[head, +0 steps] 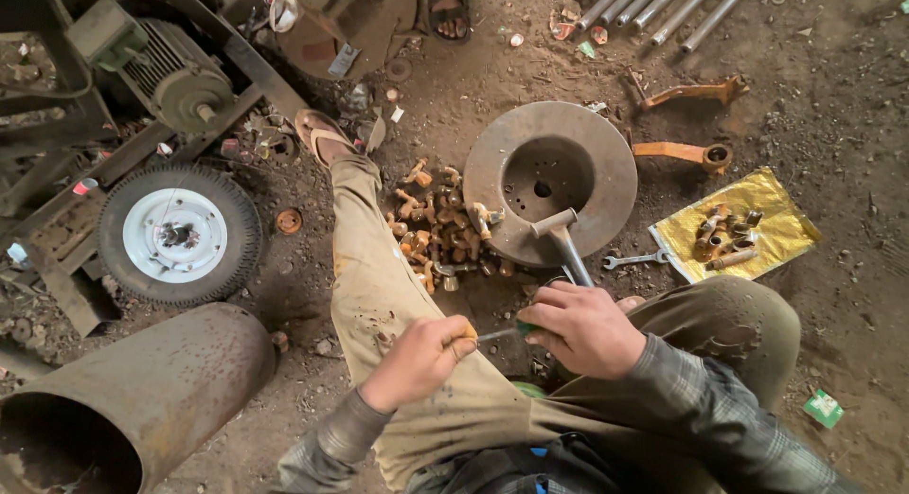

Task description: The person sits on the ground and uses a hammer to strike small metal parts, then uses a screwdriver to adjust internal components. The person repeatedly picks up parts from a pile, hammers them, and manipulates them with a screwdriver.

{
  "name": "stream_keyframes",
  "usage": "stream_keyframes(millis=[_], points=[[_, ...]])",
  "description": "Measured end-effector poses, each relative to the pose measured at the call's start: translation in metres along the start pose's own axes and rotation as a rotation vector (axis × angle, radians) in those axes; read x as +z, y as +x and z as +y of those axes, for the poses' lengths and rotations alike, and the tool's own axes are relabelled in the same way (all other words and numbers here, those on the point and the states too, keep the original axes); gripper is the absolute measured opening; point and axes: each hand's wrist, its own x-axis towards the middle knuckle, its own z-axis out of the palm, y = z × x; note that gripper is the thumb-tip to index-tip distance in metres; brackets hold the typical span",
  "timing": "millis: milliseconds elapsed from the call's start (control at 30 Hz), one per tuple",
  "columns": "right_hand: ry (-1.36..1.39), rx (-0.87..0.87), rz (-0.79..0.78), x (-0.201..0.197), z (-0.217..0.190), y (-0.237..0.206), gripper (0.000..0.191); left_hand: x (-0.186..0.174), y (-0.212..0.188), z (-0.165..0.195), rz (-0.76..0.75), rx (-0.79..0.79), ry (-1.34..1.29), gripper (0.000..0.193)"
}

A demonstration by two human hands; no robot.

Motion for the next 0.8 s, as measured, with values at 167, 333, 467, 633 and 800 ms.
stream_keyframes(millis=[167, 333, 467, 633, 800], points=[[0.105, 0.038, -0.040, -0.005, 0.002, 0.001, 0.028, -0.010, -0.006, 0.003, 0.051, 0.102, 0.109, 0.016], [0.067, 0.023, 0.041, -0.003, 0.003, -0.002, 0.029, -0.036, -0.014, -0.005, -0.011, -0.018, 0.192, 0.019], [0.099, 0.092, -0.042, 0.004, 0.011, -0.004, 0.027, -0.019, -0.015, -0.012, 0.121, 0.175, 0.241, 0.014], [0.325, 0.397, -0.287, 0.015, 0.023, -0.010, 0.025, -0.003, -0.019, -0.020, 0.145, 0.232, 0.184, 0.003], [0.130, 0.124, -0.004, 0.032, 0.018, -0.018, 0.027, 0.003, -0.021, -0.026, 0.111, 0.051, 0.162, 0.015]])
